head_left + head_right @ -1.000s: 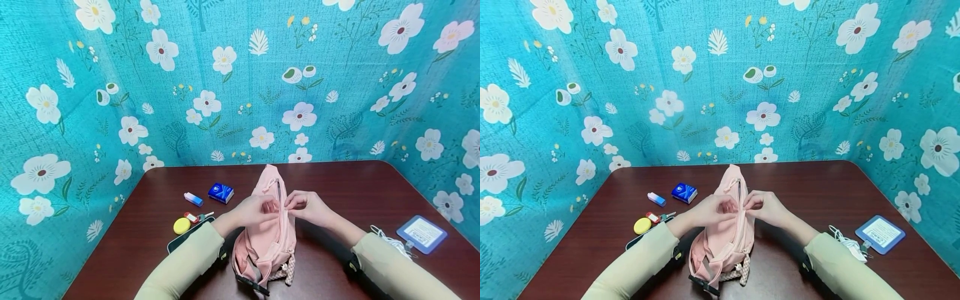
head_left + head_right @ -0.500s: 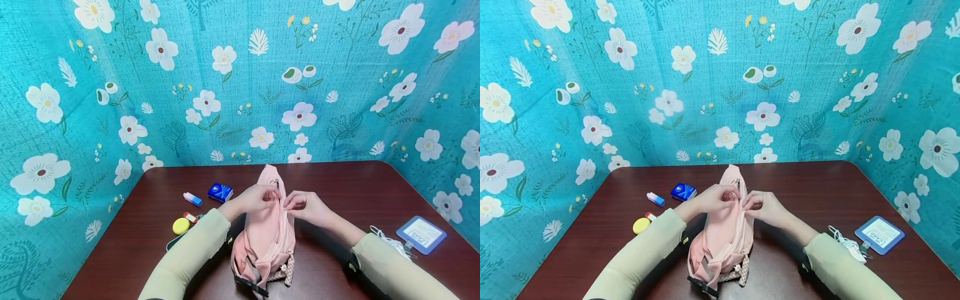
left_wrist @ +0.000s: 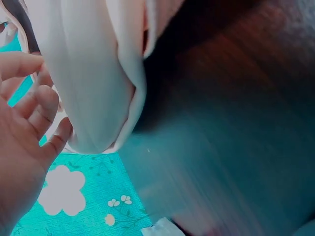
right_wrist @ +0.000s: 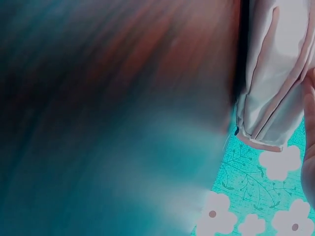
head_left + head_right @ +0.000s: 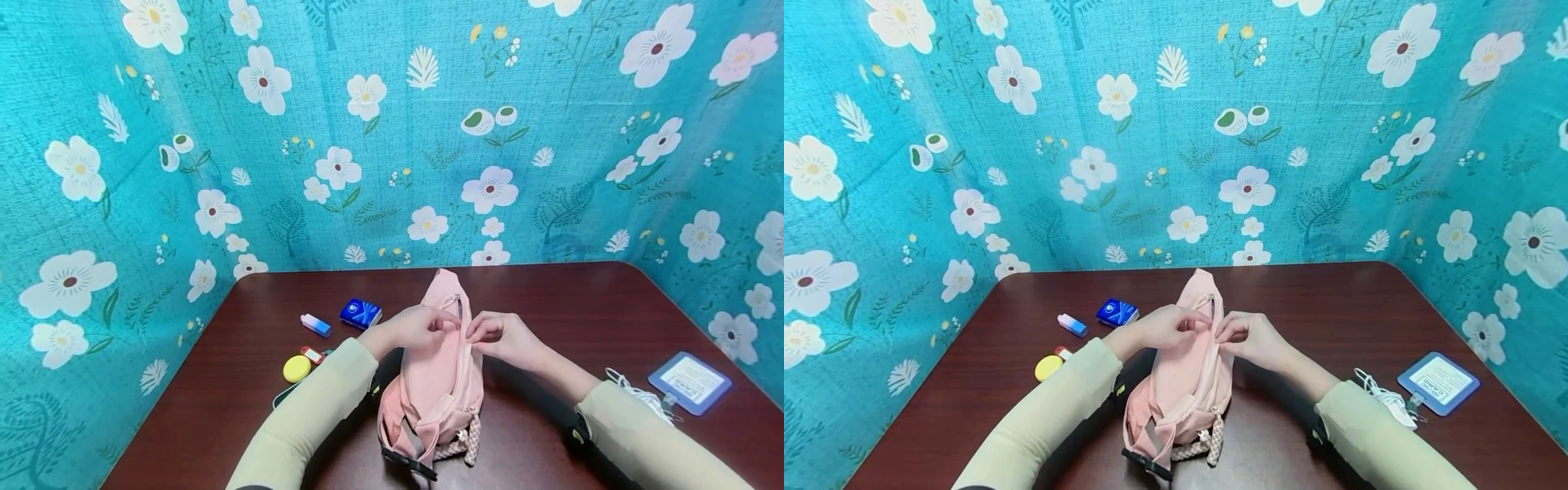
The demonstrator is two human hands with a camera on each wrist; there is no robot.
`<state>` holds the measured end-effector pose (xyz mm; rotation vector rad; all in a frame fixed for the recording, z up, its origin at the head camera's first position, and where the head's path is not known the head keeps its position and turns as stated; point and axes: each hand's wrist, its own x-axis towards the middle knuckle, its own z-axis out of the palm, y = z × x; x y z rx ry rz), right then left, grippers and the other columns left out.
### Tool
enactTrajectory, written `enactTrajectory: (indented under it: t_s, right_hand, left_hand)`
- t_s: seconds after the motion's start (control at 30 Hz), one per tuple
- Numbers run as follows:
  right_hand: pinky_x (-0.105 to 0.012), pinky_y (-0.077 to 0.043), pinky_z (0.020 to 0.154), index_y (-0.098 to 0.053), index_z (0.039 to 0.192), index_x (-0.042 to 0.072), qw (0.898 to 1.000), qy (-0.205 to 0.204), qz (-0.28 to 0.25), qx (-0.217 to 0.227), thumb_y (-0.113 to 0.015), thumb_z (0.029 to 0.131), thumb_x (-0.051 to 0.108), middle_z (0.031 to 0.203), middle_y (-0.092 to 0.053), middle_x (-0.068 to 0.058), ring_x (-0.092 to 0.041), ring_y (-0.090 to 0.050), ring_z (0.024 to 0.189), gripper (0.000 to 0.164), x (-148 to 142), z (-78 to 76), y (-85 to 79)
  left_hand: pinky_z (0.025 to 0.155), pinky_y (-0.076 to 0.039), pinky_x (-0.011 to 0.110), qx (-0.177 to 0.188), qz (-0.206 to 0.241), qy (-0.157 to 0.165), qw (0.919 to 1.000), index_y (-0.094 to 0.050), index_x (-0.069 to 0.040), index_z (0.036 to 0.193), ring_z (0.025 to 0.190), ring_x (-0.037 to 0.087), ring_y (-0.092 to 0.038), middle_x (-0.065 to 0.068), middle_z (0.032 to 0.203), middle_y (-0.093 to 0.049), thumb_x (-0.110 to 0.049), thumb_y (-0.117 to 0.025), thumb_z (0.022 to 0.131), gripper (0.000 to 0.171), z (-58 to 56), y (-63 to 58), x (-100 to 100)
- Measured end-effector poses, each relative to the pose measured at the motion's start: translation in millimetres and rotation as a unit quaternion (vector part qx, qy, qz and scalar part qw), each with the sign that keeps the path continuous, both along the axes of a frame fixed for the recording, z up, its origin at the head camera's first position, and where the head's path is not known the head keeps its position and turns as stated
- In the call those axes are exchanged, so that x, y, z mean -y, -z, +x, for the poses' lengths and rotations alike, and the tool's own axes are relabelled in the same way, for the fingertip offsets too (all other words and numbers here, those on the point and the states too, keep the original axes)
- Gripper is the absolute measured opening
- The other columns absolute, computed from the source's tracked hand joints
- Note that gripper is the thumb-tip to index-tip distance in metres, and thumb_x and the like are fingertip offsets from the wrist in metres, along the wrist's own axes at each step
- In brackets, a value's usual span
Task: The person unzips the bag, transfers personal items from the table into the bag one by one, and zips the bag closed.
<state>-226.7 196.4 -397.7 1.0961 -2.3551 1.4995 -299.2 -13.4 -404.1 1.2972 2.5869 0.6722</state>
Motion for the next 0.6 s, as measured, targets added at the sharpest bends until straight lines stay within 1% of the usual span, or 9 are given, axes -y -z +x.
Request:
enactTrajectory:
  t_s: [0.1,0.23,0.27,0.33,0.4,0.47,0.6]
  right_hand:
    - [-0.037,-0.051,0.065,-0.068,0.074,-0.001,1.0,-0.005,-0.002,-0.001,-0.068,0.069,-0.013,0.081,-0.059,-0.017,-0.029,-0.057,0.075,0.013,-0.6,0.0,0.8]
    - [-0.039,-0.051,0.065,-0.068,0.075,-0.001,1.0,-0.011,-0.006,-0.005,-0.068,0.07,-0.013,0.081,-0.059,-0.018,-0.029,-0.057,0.074,0.012,-0.8,-0.6,1.5]
    - [-0.038,-0.051,0.065,-0.068,0.075,-0.001,1.0,-0.012,-0.007,-0.006,-0.068,0.07,-0.013,0.081,-0.059,-0.018,-0.029,-0.057,0.074,0.012,-0.8,-0.7,1.5]
    - [-0.037,-0.051,0.065,-0.068,0.075,-0.001,1.0,-0.012,-0.008,-0.007,-0.068,0.07,-0.013,0.081,-0.059,-0.018,-0.029,-0.057,0.074,0.013,-1.0,-1.0,1.4]
    - [-0.037,-0.051,0.066,-0.068,0.075,-0.001,1.0,-0.013,-0.007,-0.008,-0.068,0.07,-0.013,0.081,-0.059,-0.017,-0.028,-0.057,0.074,0.013,-1.1,-1.1,1.0]
    - [-0.037,-0.051,0.066,-0.068,0.075,0.0,1.0,-0.014,-0.004,-0.009,-0.068,0.07,-0.012,0.081,-0.059,-0.017,-0.028,-0.058,0.074,0.013,-1.3,-0.9,0.5]
    - [-0.039,-0.051,0.065,-0.068,0.075,0.0,1.0,-0.01,0.005,-0.01,-0.069,0.07,-0.012,0.081,-0.06,-0.016,-0.028,-0.058,0.074,0.014,-0.8,0.3,-1.3]
  left_hand:
    - [0.053,-0.039,0.019,0.019,0.005,0.012,0.9997,-0.059,-0.021,0.118,0.058,0.007,-0.045,-0.005,0.062,-0.046,-0.01,-0.054,0.082,0.038,-1.5,2.3,-0.8]
    - [0.051,-0.035,0.019,-0.001,0.006,0.059,0.9982,-0.06,-0.018,0.105,0.057,0.006,-0.044,-0.006,0.062,-0.046,-0.005,-0.053,0.078,0.031,-3.9,5.6,-3.2]
    - [0.051,-0.035,0.018,-0.011,0.005,0.073,0.9972,-0.059,-0.018,0.101,0.057,0.005,-0.044,-0.006,0.063,-0.046,-0.005,-0.053,0.076,0.029,-4.4,6.5,-3.9]
    - [0.051,-0.034,0.017,-0.02,0.004,0.092,0.9955,-0.058,-0.018,0.094,0.057,0.005,-0.043,-0.007,0.063,-0.045,-0.005,-0.054,0.076,0.023,-5.4,8.3,-4.4]
    - [0.051,-0.035,0.017,-0.015,0.011,0.096,0.9952,-0.057,-0.017,0.088,0.057,0.005,-0.044,-0.007,0.063,-0.046,-0.004,-0.056,0.076,0.018,-6.3,9.8,-4.0]
    - [0.052,-0.037,0.017,-0.001,0.023,0.091,0.9956,-0.055,-0.016,0.084,0.058,0.005,-0.045,-0.007,0.063,-0.047,-0.003,-0.057,0.077,0.015,-6.8,10.2,-2.8]
    - [0.054,-0.039,0.018,0.029,0.054,0.082,0.9947,-0.053,-0.013,0.081,0.058,0.006,-0.046,-0.006,0.063,-0.049,0.0,-0.058,0.077,0.015,-6.4,8.1,1.8]
